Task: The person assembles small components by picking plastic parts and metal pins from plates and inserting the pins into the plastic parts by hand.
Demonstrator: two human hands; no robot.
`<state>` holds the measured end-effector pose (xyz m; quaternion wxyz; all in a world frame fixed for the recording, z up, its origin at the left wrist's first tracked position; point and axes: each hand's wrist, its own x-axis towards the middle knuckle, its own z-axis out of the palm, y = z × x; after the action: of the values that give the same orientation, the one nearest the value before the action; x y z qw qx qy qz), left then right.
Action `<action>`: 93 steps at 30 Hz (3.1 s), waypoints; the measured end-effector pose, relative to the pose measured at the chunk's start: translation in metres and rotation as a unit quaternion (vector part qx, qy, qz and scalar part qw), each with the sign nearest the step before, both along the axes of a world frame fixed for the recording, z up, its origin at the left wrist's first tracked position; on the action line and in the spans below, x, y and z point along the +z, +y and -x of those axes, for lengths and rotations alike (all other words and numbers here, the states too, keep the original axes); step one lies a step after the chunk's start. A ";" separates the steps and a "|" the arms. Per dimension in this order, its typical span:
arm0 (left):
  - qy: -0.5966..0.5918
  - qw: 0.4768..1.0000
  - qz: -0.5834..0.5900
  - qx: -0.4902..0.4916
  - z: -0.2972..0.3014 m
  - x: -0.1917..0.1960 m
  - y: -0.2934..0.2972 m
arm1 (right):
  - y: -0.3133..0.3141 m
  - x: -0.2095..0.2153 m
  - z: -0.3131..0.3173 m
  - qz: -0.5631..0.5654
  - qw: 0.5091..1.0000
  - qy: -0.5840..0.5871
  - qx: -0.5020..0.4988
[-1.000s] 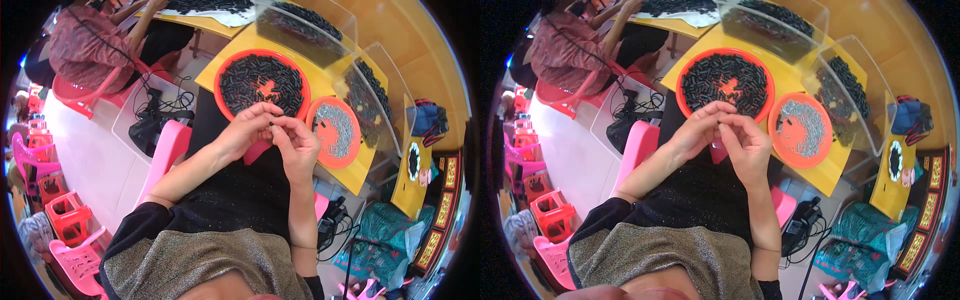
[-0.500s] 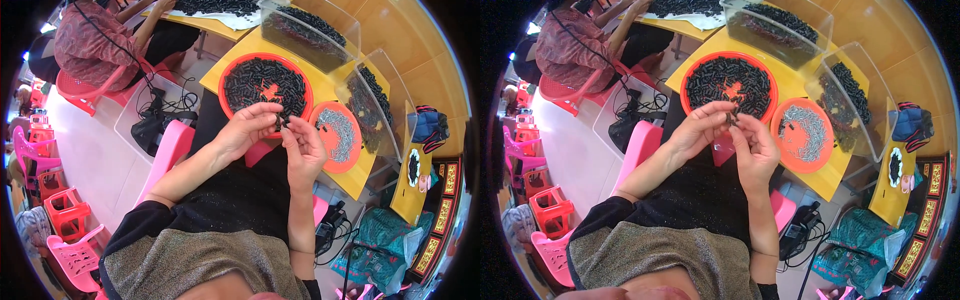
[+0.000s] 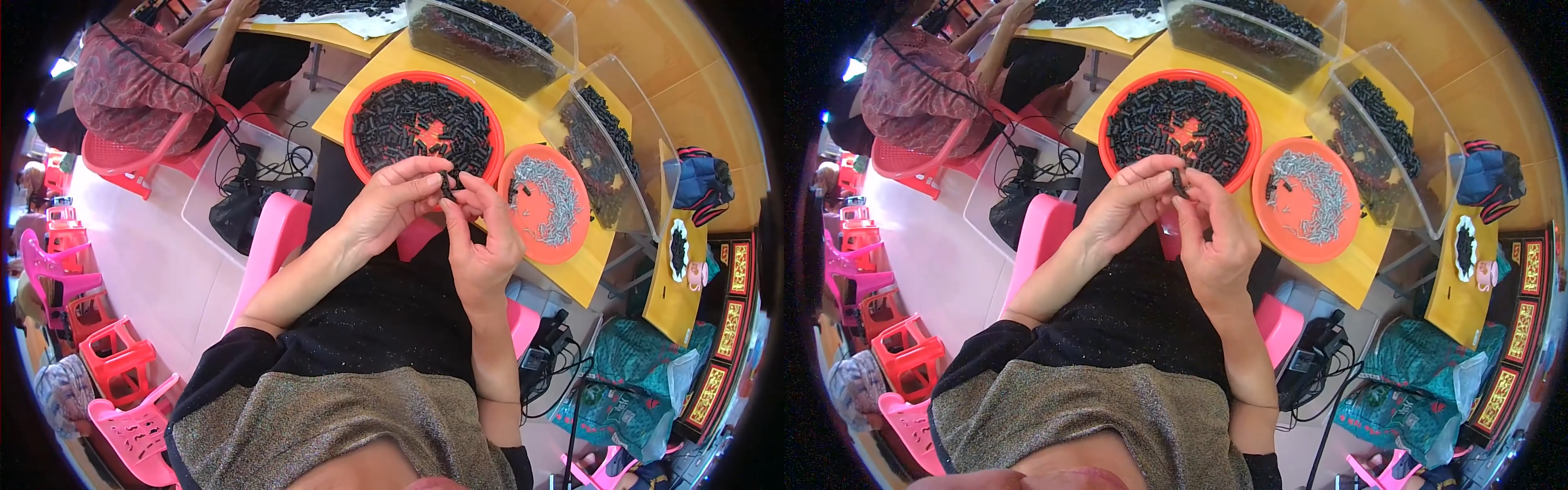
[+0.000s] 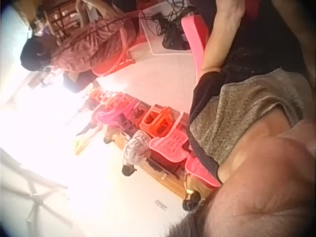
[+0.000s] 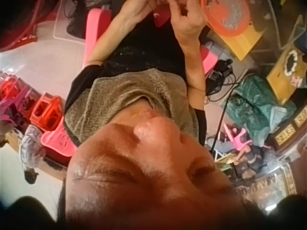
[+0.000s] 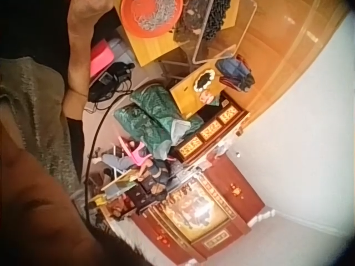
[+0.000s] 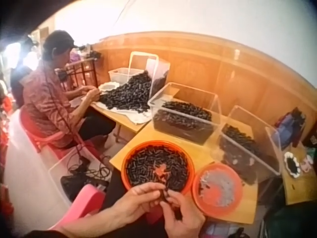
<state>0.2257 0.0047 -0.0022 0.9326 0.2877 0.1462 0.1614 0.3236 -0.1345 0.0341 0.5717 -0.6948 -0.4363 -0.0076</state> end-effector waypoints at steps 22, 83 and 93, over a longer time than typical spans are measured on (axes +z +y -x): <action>0.015 0.998 -0.001 0.054 -0.006 -0.003 -0.019 | 0.000 -0.007 0.001 -0.015 0.983 -0.176 -0.050; 0.080 0.995 -0.041 -0.031 -0.006 -0.009 -0.013 | -0.026 0.013 -0.033 0.151 0.978 -0.136 0.046; 0.089 0.994 -0.056 0.032 -0.009 -0.007 -0.018 | -0.018 0.002 -0.019 0.152 0.987 -0.038 0.045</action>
<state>0.2346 -0.0137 -0.0094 0.8928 0.3474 0.2286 0.1730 0.3425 -0.1525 0.0361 0.4427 -0.7522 -0.4846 0.0583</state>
